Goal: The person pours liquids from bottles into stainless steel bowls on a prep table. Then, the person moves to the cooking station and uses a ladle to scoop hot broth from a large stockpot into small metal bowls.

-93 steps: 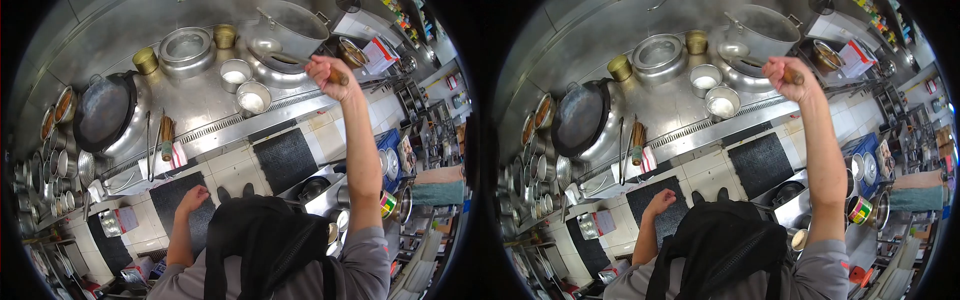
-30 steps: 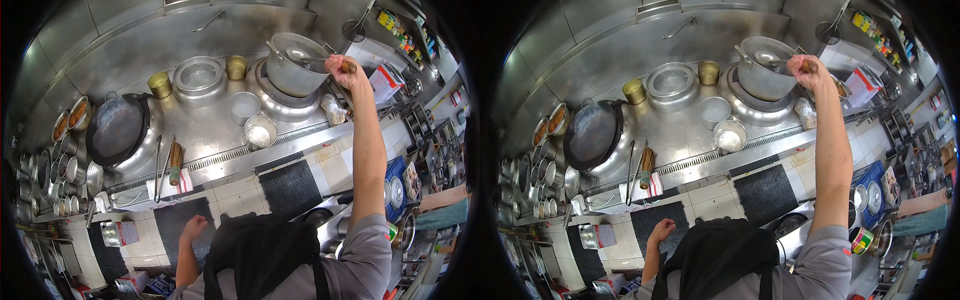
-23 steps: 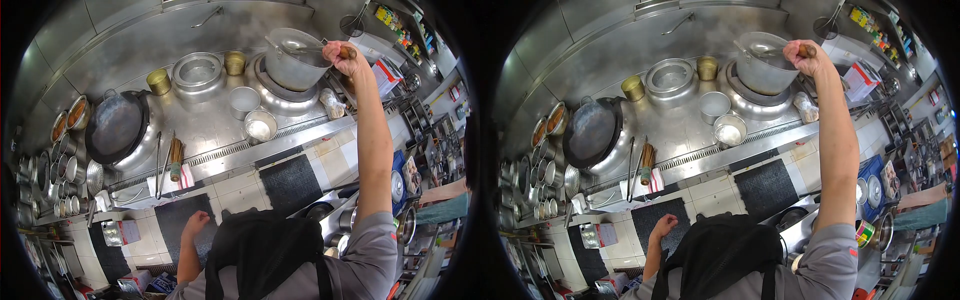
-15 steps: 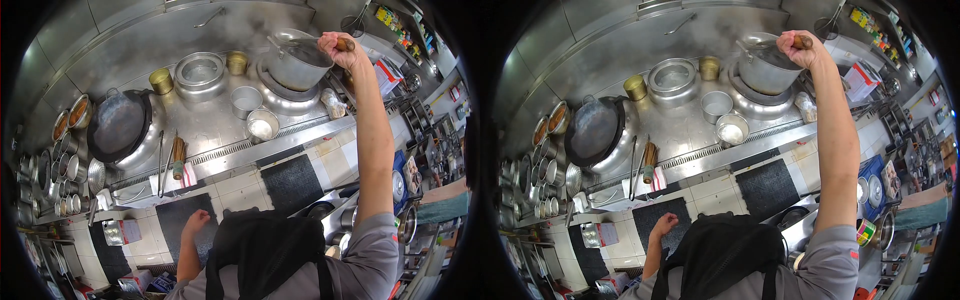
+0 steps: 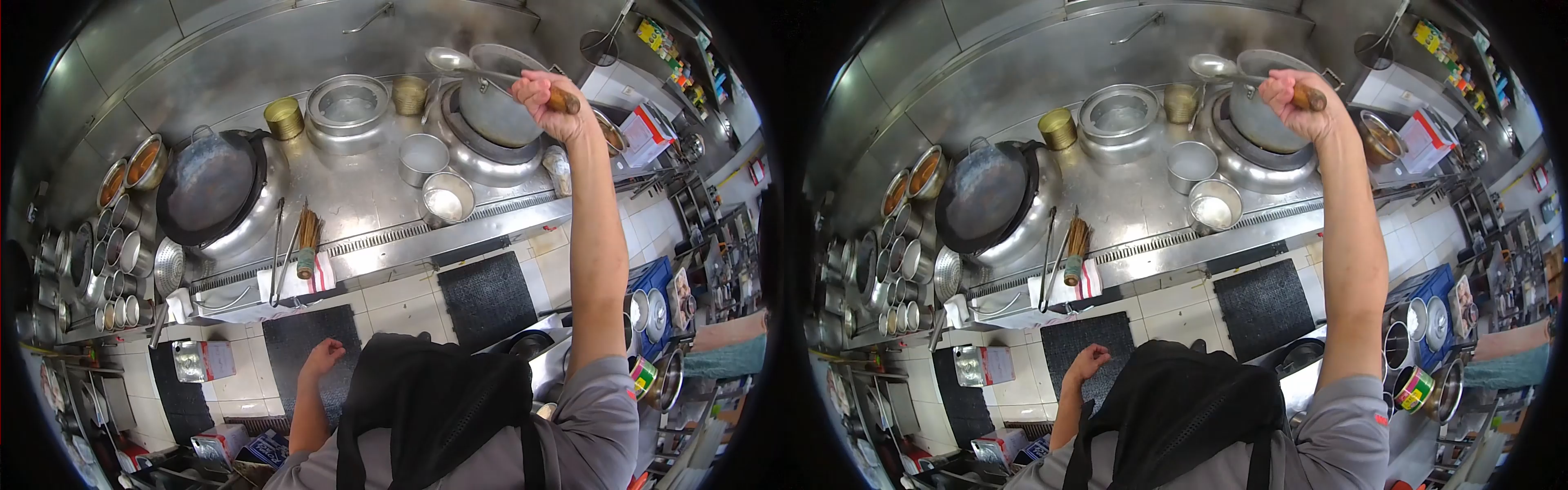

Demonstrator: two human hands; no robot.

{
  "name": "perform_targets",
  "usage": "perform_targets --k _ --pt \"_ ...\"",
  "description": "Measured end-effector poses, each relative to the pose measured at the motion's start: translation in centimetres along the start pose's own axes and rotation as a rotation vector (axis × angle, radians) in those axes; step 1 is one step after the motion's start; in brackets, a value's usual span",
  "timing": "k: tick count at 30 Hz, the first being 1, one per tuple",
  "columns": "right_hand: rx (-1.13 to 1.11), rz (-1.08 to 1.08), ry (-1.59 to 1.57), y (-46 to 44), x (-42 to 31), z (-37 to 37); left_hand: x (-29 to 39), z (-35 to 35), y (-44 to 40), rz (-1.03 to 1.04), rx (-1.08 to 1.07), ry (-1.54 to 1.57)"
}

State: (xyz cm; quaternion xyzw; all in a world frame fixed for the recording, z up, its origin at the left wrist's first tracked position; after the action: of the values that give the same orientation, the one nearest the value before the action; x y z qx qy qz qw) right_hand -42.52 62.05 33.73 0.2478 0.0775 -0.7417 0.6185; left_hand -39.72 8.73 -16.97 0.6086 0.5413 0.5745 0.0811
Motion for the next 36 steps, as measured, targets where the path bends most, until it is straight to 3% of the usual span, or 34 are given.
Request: perform_targets --k 13,20,24,27,28,31,36 --pt "0.291 -0.009 0.485 -0.9 8.9 -17.9 -1.9 0.0 1.5 -0.027 0.043 0.0" --pt "0.331 -0.155 1.161 -0.2 10.5 -21.7 -2.1 0.4 1.3 -0.016 0.077 -0.068" --pt "0.268 -0.275 1.626 1.8 10.5 -20.7 -1.0 0.7 1.2 -0.077 0.046 -0.034" --pt "0.106 -0.624 2.066 2.9 10.2 -21.8 -1.8 1.4 -0.6 -0.066 0.027 -0.021" --pt "0.145 -0.558 2.055 3.4 9.9 -22.3 -2.1 1.6 -1.3 -0.06 0.024 -0.018" --pt "0.143 -0.857 2.081 5.5 8.6 -20.6 -1.6 1.8 -2.2 0.028 0.053 -0.105" --pt "0.362 -1.024 2.045 5.2 2.7 -19.2 -1.3 1.9 -3.6 0.037 0.06 -0.105"
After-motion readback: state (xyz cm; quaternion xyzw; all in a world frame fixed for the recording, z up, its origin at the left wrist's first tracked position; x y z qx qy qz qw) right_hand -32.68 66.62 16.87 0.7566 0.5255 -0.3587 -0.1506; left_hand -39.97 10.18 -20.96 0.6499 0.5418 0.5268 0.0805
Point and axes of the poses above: each hand's wrist, its own y-axis away from the middle knuckle, its own z-axis out of the palm, x = y × z, the point moved 9 cm from there along -y, towards the middle knuckle, and after that the axes turned 13 degrees about -z, right-handed, at the moved point
